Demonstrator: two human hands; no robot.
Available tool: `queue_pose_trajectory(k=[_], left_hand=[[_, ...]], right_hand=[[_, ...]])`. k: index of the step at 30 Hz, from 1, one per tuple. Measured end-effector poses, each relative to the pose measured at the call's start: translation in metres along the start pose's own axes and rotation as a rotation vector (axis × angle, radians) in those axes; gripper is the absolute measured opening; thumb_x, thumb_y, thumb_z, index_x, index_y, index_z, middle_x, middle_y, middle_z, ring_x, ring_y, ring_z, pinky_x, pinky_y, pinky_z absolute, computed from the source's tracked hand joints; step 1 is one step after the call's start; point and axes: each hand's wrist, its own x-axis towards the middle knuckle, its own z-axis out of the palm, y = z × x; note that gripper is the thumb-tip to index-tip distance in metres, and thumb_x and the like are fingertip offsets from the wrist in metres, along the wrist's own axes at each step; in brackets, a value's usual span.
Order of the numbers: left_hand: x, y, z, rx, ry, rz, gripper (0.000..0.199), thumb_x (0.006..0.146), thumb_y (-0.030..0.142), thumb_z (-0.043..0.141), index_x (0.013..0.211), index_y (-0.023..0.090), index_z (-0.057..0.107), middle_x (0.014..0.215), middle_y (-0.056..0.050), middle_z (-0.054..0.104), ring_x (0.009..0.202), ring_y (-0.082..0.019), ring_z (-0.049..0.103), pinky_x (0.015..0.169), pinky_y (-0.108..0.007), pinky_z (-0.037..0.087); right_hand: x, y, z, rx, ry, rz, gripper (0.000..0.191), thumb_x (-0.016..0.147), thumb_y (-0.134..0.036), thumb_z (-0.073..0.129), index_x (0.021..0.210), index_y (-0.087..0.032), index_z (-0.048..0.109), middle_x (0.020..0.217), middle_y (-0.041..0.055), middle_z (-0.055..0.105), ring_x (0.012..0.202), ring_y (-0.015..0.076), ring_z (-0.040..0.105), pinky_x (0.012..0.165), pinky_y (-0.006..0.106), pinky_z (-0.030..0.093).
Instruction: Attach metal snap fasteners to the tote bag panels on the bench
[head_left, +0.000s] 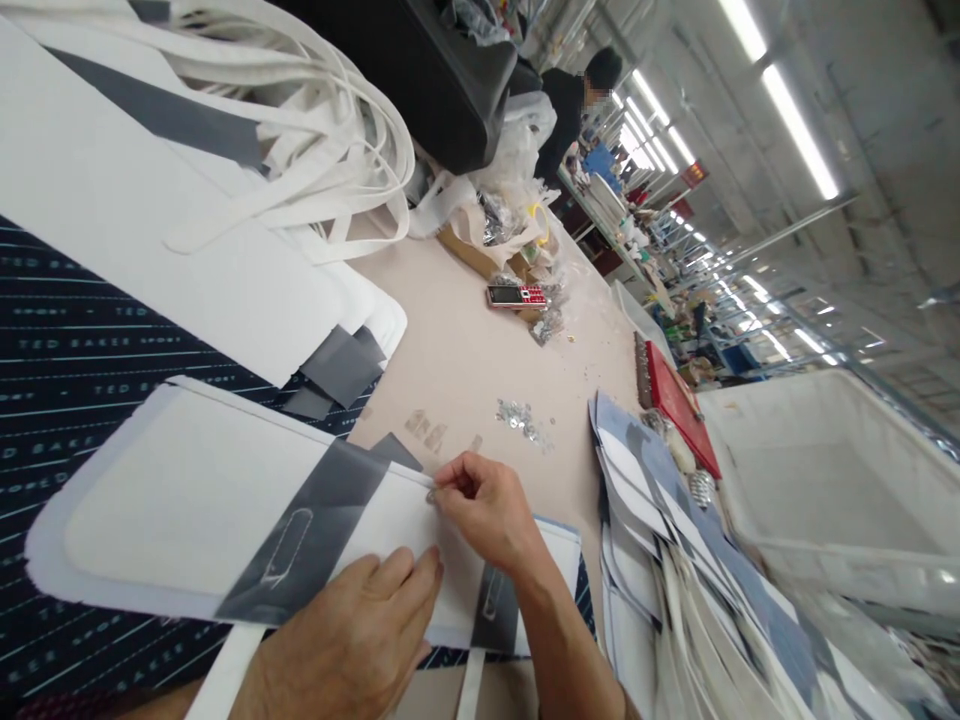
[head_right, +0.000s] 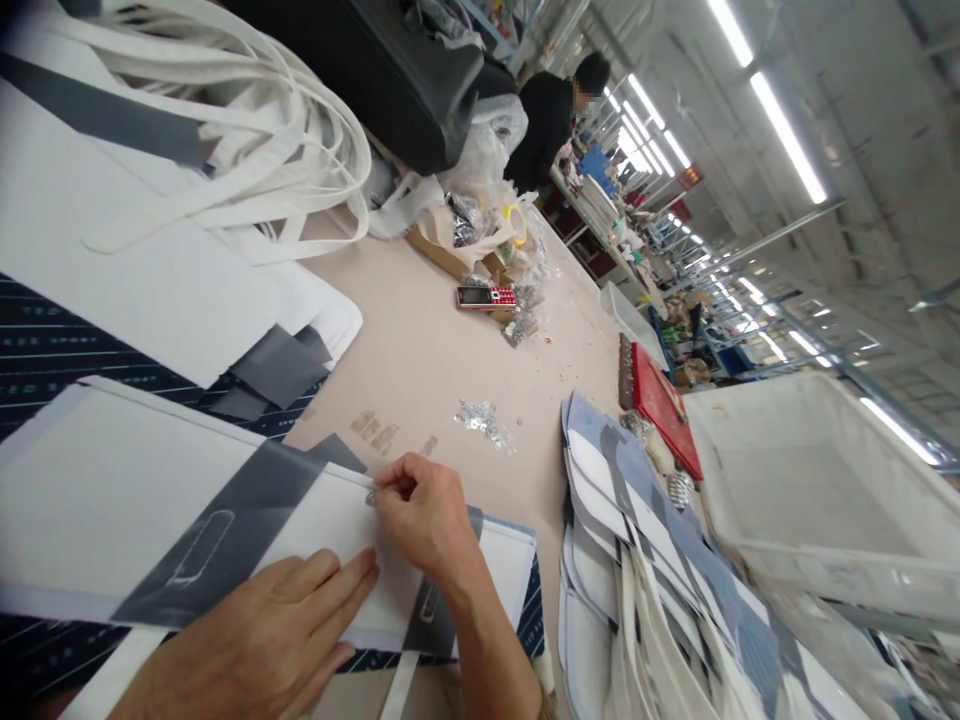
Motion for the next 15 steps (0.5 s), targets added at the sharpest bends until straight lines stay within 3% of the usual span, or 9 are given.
queue_pose_trajectory(k=[3, 8, 15], left_hand=[[0.001, -0.001, -0.001, 0.002, 0.009, 0.004, 0.039, 0.110, 0.031, 0.041, 0.111, 0.020, 0.079, 0.114, -0.005, 0.079, 0.097, -0.022, 0.060, 0.078, -0.040, 0.042], [0.002, -0.001, 0.000, 0.002, -0.001, 0.006, 0.037, 0.109, 0.031, 0.043, 0.109, 0.021, 0.079, 0.114, -0.005, 0.079, 0.097, -0.023, 0.059, 0.077, -0.040, 0.040], [0.001, -0.001, -0.001, 0.023, -0.087, 0.047, 0.034, 0.108, 0.035, 0.048, 0.114, 0.020, 0.079, 0.118, -0.009, 0.077, 0.101, -0.025, 0.060, 0.077, -0.040, 0.042]], right_hand=[[0.004, 0.002, -0.003, 0.010, -0.058, 0.040, 0.012, 0.074, -0.015, 0.064, 0.079, -0.019, 0.075, 0.063, -0.0041, 0.068, 0.058, 0.0122, 0.058, 0.057, 0.024, 0.043], [0.001, 0.001, -0.008, -0.023, -0.096, -0.038, 0.024, 0.076, -0.016, 0.064, 0.094, -0.020, 0.079, 0.068, -0.0039, 0.068, 0.061, 0.0120, 0.057, 0.057, 0.023, 0.042], [-0.009, 0.003, 0.000, -0.082, 0.032, -0.218, 0.020, 0.078, -0.015, 0.066, 0.092, -0.022, 0.078, 0.077, -0.0024, 0.073, 0.066, 0.0133, 0.062, 0.067, 0.025, 0.052]])
